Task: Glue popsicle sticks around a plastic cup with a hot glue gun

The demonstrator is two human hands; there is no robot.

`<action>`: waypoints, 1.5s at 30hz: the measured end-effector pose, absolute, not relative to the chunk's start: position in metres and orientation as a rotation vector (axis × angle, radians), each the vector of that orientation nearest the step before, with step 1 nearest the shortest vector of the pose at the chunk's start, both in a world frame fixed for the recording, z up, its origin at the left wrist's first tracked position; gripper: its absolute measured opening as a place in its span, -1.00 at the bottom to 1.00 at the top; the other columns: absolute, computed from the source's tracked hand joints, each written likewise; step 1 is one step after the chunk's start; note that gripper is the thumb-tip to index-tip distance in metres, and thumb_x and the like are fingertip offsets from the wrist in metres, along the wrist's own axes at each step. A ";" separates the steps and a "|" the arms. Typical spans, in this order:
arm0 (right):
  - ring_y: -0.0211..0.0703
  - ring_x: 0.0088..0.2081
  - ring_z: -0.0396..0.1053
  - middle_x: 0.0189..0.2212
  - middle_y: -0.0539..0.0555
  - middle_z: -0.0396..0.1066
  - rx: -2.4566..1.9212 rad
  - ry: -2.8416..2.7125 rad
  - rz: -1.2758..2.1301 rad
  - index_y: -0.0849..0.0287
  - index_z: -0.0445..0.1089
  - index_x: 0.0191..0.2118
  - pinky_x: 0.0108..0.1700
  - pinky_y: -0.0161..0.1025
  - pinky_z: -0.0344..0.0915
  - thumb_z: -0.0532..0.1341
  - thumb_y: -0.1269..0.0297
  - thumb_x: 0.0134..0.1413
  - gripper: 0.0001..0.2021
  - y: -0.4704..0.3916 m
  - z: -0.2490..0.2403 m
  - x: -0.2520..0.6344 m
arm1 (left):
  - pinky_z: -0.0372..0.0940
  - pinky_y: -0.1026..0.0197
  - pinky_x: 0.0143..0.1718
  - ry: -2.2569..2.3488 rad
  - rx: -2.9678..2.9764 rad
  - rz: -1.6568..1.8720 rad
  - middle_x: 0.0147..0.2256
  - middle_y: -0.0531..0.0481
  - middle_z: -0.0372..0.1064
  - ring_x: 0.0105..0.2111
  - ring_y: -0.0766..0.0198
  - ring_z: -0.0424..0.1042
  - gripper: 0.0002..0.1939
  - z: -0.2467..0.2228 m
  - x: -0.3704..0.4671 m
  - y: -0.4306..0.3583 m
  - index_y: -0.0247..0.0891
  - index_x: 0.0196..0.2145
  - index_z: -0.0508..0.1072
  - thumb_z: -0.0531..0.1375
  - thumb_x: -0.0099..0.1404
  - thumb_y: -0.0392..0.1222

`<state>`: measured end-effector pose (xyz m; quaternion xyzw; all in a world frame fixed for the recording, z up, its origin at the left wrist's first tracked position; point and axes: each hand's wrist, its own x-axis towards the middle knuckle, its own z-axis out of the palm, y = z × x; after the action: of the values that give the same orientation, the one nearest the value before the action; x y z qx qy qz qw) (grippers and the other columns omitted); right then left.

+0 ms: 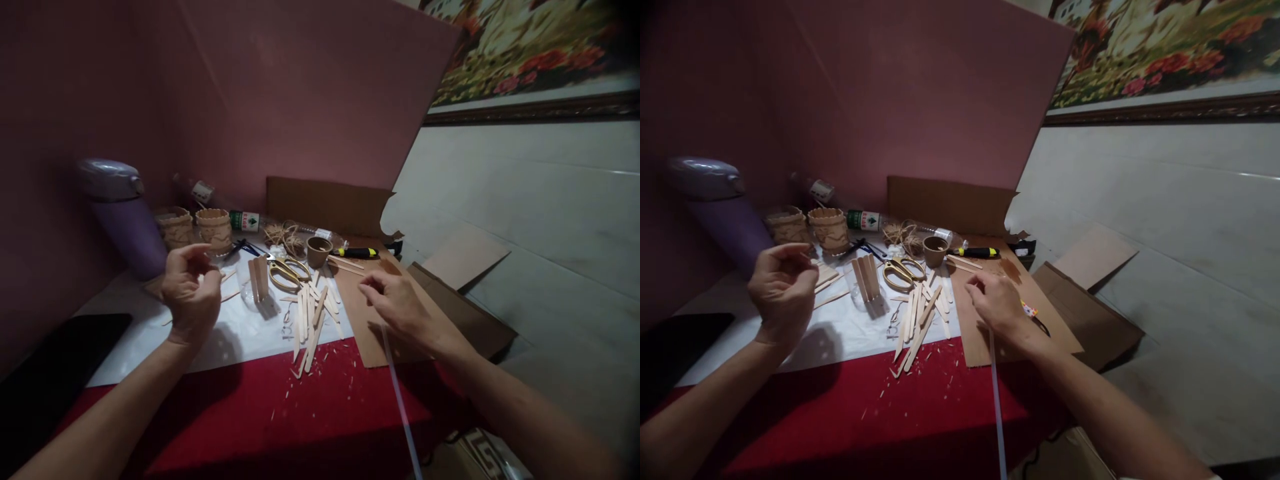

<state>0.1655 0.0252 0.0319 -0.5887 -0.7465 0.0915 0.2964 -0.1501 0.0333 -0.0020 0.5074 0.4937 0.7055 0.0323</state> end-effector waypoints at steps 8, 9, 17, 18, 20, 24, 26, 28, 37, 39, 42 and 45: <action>-0.09 -0.41 0.42 -0.45 0.12 0.51 -1.827 -1.839 -0.003 0.15 0.48 -0.41 -0.37 -0.23 0.18 0.16 0.18 0.10 -0.78 0.035 0.027 0.227 | 0.14 -0.11 0.19 1.465 1.434 1.694 0.15 -0.33 0.21 0.17 -0.10 0.24 -0.07 -0.019 -0.143 0.046 -0.29 0.18 0.15 0.40 -0.10 0.01; -0.07 -0.36 0.44 -0.40 0.13 0.53 -1.855 -1.819 -0.029 0.16 0.50 -0.37 -0.35 -0.23 0.21 0.17 0.21 0.07 -0.81 0.036 0.025 0.236 | 0.11 -0.14 0.20 1.480 1.443 1.639 0.17 -0.36 0.18 0.19 -0.14 0.21 0.01 -0.021 -0.143 0.049 -0.30 0.22 0.10 0.42 -0.13 0.01; 0.12 -0.02 0.42 -0.04 0.29 0.46 -1.866 -1.963 0.130 0.24 0.48 -0.06 -0.07 -0.09 0.35 0.32 0.09 -0.11 -0.53 0.045 -0.003 0.281 | 0.09 -0.26 0.19 1.617 1.580 1.366 0.18 -0.43 0.20 0.22 -0.27 0.17 0.17 -0.025 -0.136 0.059 -0.28 0.30 -0.03 0.45 -0.16 -0.01; 0.13 -0.01 0.42 -0.04 0.28 0.46 -1.856 -2.007 0.158 0.23 0.48 -0.04 -0.05 -0.07 0.35 0.33 0.12 -0.14 -0.51 0.046 -0.006 0.283 | 0.10 -0.26 0.18 1.631 1.574 1.362 0.17 -0.43 0.22 0.20 -0.27 0.19 0.15 -0.024 -0.135 0.057 -0.30 0.29 -0.01 0.45 -0.16 -0.02; 0.12 -0.03 0.43 -0.05 0.24 0.48 -1.829 -2.078 0.216 0.18 0.46 -0.01 -0.03 -0.05 0.35 0.32 0.17 -0.14 -0.51 0.049 -0.012 0.284 | 0.12 -0.21 0.19 1.627 1.530 1.369 0.15 -0.41 0.24 0.19 -0.25 0.22 0.09 -0.022 -0.134 0.055 -0.33 0.28 0.02 0.43 -0.11 -0.01; 0.14 -0.02 0.44 -0.03 0.24 0.48 -1.800 -2.141 0.253 0.18 0.44 0.05 -0.02 -0.03 0.35 0.25 0.13 -0.06 -0.49 0.056 -0.017 0.282 | 0.13 -0.12 0.20 1.516 1.473 1.424 0.17 -0.35 0.21 0.20 -0.15 0.21 -0.01 -0.021 -0.136 0.055 -0.30 0.27 0.06 0.40 -0.03 -0.01; 0.17 0.00 0.43 0.01 0.25 0.47 -1.802 -2.165 0.238 0.19 0.41 0.09 -0.01 -0.02 0.35 0.23 0.10 -0.04 -0.46 0.058 -0.018 0.281 | 0.13 -0.09 0.20 1.480 1.461 1.454 0.19 -0.35 0.18 0.20 -0.14 0.22 0.04 -0.023 -0.138 0.058 -0.31 0.26 0.06 0.43 -0.10 -0.05; 0.18 0.04 0.42 0.04 0.22 0.45 -1.789 -2.187 0.213 0.16 0.40 0.11 0.01 -0.03 0.35 0.21 0.10 -0.01 -0.47 0.059 -0.020 0.280 | 0.15 -0.09 0.18 1.443 1.442 1.445 0.13 -0.35 0.26 0.16 -0.13 0.28 0.07 -0.026 -0.139 0.061 -0.35 0.25 0.08 0.45 -0.16 -0.09; 0.19 0.10 0.37 0.10 0.23 0.41 -1.729 -2.189 0.209 0.13 0.38 0.11 0.10 0.05 0.30 0.09 0.10 0.10 -0.52 0.058 -0.025 0.281 | 0.42 0.09 -0.13 1.112 1.035 1.569 -0.19 -0.13 0.48 -0.18 0.12 0.51 -0.34 -0.015 -0.136 0.053 -0.29 -0.09 0.32 0.48 -0.13 -0.16; 0.20 0.08 0.38 0.08 0.24 0.42 -1.710 -2.167 0.258 0.15 0.39 0.10 0.11 0.07 0.28 0.09 0.08 0.07 -0.50 0.060 -0.025 0.282 | 0.46 0.10 -0.28 1.041 0.938 1.542 -0.26 -0.10 0.47 -0.30 0.17 0.51 -0.40 -0.008 -0.134 0.045 -0.32 -0.15 0.35 0.48 -0.12 -0.17; 0.21 0.05 0.40 0.03 0.22 0.46 -1.628 -2.093 0.394 0.14 0.44 0.03 0.11 0.08 0.28 0.14 0.00 0.03 -0.51 0.063 -0.023 0.283 | 0.49 0.02 -0.45 0.969 0.906 1.413 -0.35 -0.06 0.42 -0.42 0.19 0.46 -0.47 -0.001 -0.129 0.036 -0.35 -0.22 0.38 0.47 -0.10 -0.12; 0.21 0.02 0.41 -0.03 0.19 0.50 -1.533 -1.900 0.590 0.12 0.48 -0.05 0.08 0.03 0.30 0.25 -0.11 -0.07 -0.48 0.060 -0.015 0.281 | 0.49 0.03 -0.50 0.957 0.854 1.377 -0.40 -0.02 0.37 -0.46 0.24 0.41 -0.50 0.000 -0.126 0.032 -0.35 -0.28 0.38 0.47 -0.10 -0.09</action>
<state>0.2809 0.0602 -0.0146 -0.5802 -0.7193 0.2235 0.3099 -0.1256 0.0318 0.0003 0.3668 0.4111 0.5914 0.5888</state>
